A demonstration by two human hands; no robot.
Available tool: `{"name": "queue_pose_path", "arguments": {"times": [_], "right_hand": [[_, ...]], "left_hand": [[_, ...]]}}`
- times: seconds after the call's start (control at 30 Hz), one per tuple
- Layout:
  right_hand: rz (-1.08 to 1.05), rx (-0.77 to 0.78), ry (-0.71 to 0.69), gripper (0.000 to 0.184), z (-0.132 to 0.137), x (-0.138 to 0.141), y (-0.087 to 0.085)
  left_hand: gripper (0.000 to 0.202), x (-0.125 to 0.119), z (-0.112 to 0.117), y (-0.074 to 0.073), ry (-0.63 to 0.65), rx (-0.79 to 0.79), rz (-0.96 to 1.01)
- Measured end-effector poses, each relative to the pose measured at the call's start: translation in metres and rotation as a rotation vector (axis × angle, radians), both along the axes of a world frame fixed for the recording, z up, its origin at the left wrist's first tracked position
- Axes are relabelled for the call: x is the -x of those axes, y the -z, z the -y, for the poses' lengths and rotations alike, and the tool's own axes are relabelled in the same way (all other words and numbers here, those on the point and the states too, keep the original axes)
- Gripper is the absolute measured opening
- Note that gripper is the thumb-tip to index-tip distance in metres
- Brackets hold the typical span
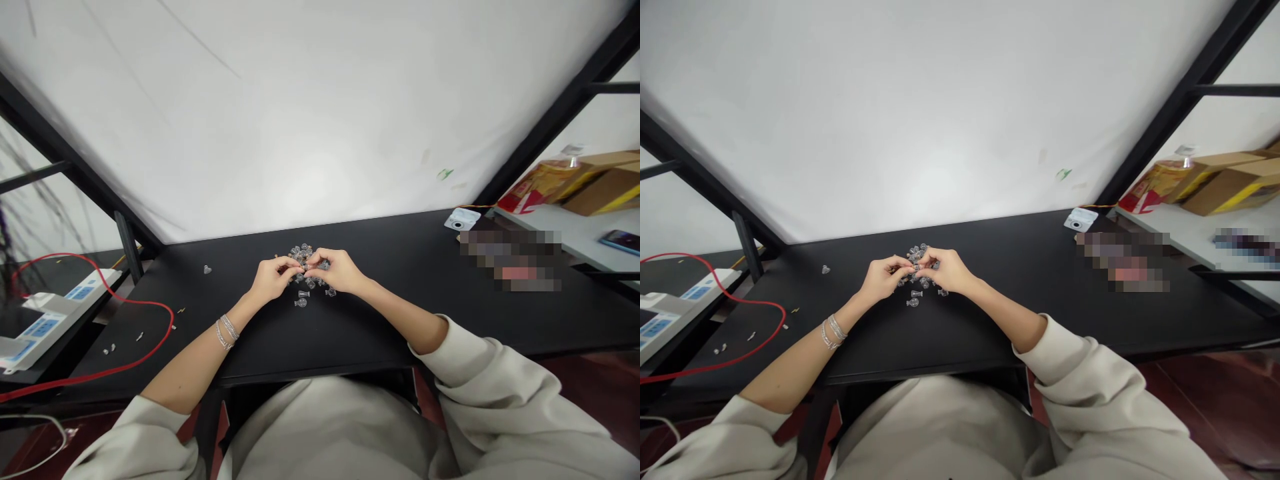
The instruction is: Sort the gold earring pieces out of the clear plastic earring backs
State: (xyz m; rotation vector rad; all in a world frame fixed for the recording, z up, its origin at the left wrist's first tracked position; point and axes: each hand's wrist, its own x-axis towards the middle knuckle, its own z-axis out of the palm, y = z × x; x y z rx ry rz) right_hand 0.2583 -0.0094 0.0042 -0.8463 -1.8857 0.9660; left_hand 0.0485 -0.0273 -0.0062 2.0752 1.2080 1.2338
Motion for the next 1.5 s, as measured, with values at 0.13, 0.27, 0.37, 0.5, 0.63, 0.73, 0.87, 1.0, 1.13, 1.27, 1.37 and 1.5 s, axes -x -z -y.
{"name": "queue_pose_path", "arguments": {"times": [0.13,0.27,0.37,0.5,0.63,0.73,0.87,1.0,1.13,1.27,1.37,1.5], "right_hand": [[0.004,0.042,-0.01,0.025,0.0,0.001,0.002],[-0.007,0.104,-0.043,0.026,-0.001,0.002,0.005],[-0.036,0.159,-0.098,0.03,-0.001,0.003,0.008],[-0.003,0.123,-0.106,0.033,-0.002,0.003,0.009],[0.06,-0.043,0.029,0.028,-0.012,-0.002,0.007],[0.117,-0.076,0.15,0.022,-0.025,-0.011,0.006],[0.299,-0.085,0.247,0.018,-0.037,-0.023,0.004],[0.46,-0.055,0.294,0.023,-0.041,-0.028,0.002],[0.518,0.036,0.311,0.03,-0.043,-0.031,0.002],[0.566,0.083,0.314,0.025,-0.043,-0.033,0.0],[0.585,0.088,0.324,0.021,-0.042,-0.034,-0.004],[0.607,0.112,0.279,0.019,-0.039,-0.037,-0.009]], "left_hand": [[0.015,0.004,-0.001,-0.002,-0.003,-0.063,-0.071],[0.014,0.007,-0.001,-0.003,0.042,-0.117,-0.085],[0.013,0.008,-0.002,-0.002,0.071,-0.161,-0.099],[0.013,0.012,-0.006,-0.004,0.08,-0.182,-0.148],[0.018,0.027,-0.017,-0.011,-0.02,-0.121,-0.312],[0.023,0.042,-0.027,-0.014,-0.141,-0.023,-0.462],[0.022,0.051,-0.032,-0.01,-0.163,0.096,-0.529],[0.017,0.046,-0.03,-0.007,-0.111,0.127,-0.547],[0.014,0.041,-0.028,-0.008,-0.092,0.15,-0.545],[0.016,0.041,-0.028,-0.007,-0.101,0.167,-0.528],[0.016,0.04,-0.028,-0.006,-0.107,0.155,-0.529],[0.013,0.037,-0.026,-0.007,-0.103,0.155,-0.499]]}}
